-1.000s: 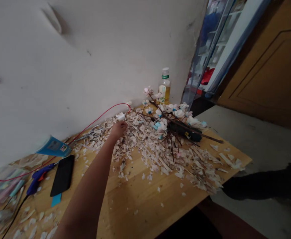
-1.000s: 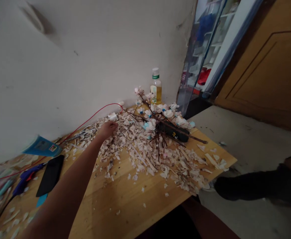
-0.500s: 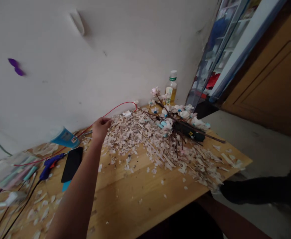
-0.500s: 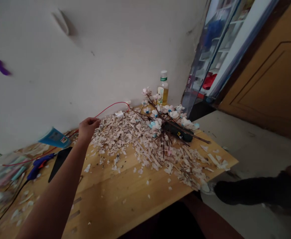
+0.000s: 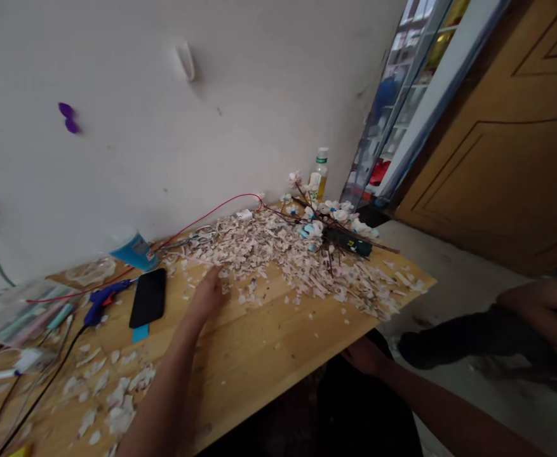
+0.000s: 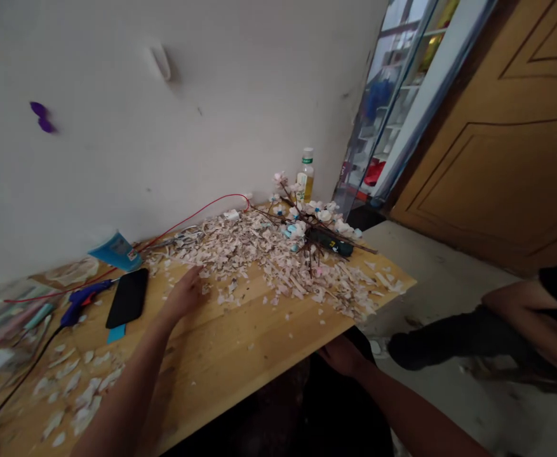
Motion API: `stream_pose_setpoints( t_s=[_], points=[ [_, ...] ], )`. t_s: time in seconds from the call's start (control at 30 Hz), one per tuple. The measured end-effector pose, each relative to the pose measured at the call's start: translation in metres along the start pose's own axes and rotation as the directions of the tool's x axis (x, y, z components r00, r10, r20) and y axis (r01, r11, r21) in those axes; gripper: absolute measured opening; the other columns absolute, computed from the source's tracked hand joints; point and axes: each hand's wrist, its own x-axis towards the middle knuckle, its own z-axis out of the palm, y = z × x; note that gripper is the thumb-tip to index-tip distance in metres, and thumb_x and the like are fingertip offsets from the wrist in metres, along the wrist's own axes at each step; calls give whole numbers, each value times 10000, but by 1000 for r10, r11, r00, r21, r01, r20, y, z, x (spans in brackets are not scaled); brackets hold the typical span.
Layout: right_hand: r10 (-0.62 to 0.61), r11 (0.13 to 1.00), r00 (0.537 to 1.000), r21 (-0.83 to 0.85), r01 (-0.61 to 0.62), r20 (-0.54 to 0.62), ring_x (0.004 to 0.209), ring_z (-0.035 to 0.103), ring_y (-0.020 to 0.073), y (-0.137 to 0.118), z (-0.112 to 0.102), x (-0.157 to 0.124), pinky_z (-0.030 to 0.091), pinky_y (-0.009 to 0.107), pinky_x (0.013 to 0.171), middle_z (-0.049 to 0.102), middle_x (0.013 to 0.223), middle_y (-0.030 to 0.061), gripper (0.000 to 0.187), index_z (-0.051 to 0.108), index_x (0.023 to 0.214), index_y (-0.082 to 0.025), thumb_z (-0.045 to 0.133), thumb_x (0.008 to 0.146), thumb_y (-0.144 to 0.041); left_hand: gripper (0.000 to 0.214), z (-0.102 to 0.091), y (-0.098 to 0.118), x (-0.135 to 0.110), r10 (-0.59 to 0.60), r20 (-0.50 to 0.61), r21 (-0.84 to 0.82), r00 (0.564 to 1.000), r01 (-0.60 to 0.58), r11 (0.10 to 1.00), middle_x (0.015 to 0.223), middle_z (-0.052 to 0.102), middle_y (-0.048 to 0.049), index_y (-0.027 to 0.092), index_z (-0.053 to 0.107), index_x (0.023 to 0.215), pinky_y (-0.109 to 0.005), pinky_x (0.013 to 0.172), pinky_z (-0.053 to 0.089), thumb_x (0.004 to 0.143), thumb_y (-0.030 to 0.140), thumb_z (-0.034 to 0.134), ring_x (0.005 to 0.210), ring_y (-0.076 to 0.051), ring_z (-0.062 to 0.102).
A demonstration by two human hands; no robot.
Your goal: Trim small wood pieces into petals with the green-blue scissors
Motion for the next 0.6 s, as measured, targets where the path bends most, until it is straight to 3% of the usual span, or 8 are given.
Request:
stream_pose_setpoints(
  t_s=[0.13,0.23,0.37,0.5,0.6],
  points=[
    [20,998,999,-66,-22,-34,1249,551,371,-5,10,-11,368,419,1106,625,1298,214,459,667,1244,-118,456,891,-322,480,16,22,14,48,-30,108,998,-44,993,1286,667,-112,171,625,1268,-403,1076,448,838,103,423,1217,-239,608],
    [-4,999,997,-39,0,-83,1247,555,357,-8,10,-13,376,417,1102,617,1309,215,474,653,1264,-112,457,895,-337,434,30,43,46,58,34,146,998,-62,987,1174,721,-110,162,619,1278,-379,990,499,896,130,416,1095,-238,667],
    [-4,1000,993,-18,2,-121,1286,525,355,-2,10,-5,348,419,1117,608,1328,208,487,659,1269,-115,483,876,-343,365,54,63,87,135,63,308,989,-148,940,1204,694,-137,165,666,1199,-365,997,468,919,152,433,1137,-250,631],
    [-7,1000,993,8,8,-116,1305,507,348,11,15,4,318,379,1111,609,1335,190,491,672,1267,-138,492,846,-316,355,71,62,106,132,-1,484,991,-115,867,1220,669,-158,197,674,1181,-465,1054,389,888,143,481,1205,-298,570],
    [11,1000,995,3,-11,-98,1277,527,369,21,19,9,352,401,1084,635,1299,184,490,696,1236,-160,521,794,-282,321,75,51,115,57,-81,387,995,-21,922,1128,714,-132,206,710,1105,-457,1034,397,886,163,479,1140,-283,606]
  ],
)
